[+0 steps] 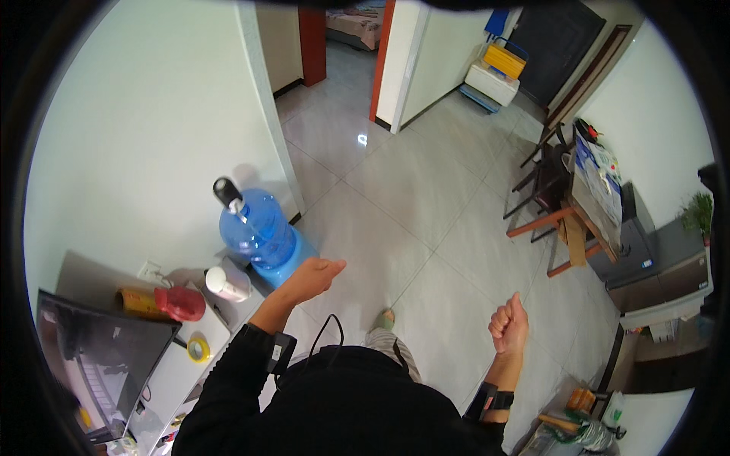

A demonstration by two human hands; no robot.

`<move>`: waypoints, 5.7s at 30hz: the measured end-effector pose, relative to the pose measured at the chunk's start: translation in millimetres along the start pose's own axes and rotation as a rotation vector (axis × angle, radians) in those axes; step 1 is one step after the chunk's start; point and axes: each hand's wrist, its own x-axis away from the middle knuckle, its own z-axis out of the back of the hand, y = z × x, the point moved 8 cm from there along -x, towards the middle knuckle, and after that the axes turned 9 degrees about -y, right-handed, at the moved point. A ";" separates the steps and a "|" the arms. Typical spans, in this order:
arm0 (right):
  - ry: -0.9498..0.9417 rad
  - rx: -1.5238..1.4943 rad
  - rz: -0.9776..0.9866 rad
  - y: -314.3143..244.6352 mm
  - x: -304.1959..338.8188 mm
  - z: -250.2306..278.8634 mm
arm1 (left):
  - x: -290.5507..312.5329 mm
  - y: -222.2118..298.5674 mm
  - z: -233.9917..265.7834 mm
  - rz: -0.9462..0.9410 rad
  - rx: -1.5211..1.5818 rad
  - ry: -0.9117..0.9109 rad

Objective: The person folds a checkered cloth and places it on a table, then moves to a bedroom to fold a red checkered shirt and place it on a shelf. They use a brush to dust the bed and headboard, then wipe a desk with a cloth while rearranging items including a lamp, cup, and box.

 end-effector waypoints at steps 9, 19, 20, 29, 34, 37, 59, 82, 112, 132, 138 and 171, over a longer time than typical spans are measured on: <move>-0.378 0.199 -0.211 -34.2 -270.6 -134.5 | -142.6 45.0 110.2 -0.084 0.345 0.223; -0.372 0.071 -0.175 -41.4 -514.8 -230.2 | -341.8 79.2 307.3 -0.229 0.474 0.364; -0.379 0.051 -0.163 -44.8 -536.6 -240.2 | -361.8 89.0 317.3 -0.218 0.472 0.363; -0.503 -0.058 -0.222 -25.8 -734.1 -349.4 | -472.5 114.9 456.2 -0.265 0.460 0.488; -0.681 -0.006 -0.272 1.6 -864.7 -445.0 | -456.8 64.8 537.1 -0.134 0.635 0.823; -0.792 0.042 -0.369 43.3 -858.5 -553.1 | -372.5 38.8 569.2 -0.140 0.703 1.029; -1.896 0.606 -0.851 393.8 -463.1 -1115.3 | 186.7 -260.6 740.1 -0.423 1.090 2.487; -2.185 0.567 -1.055 758.2 -138.6 -1549.6 | 373.3 -514.1 995.8 -0.359 1.469 2.177; -2.258 0.801 -1.609 1075.3 264.6 -1749.6 | 724.1 -737.4 994.3 -0.259 1.569 2.891; -2.181 0.792 -2.115 1255.1 833.8 -1726.8 | 1175.6 -856.2 852.7 0.601 1.579 2.569; -2.392 0.813 -2.159 1288.2 1015.1 -1743.0 | 1343.4 -906.7 841.2 0.632 1.506 2.665; -1.801 1.623 -1.031 1827.9 1237.5 -2041.4 | 1743.4 -1474.6 1187.1 0.337 1.625 1.349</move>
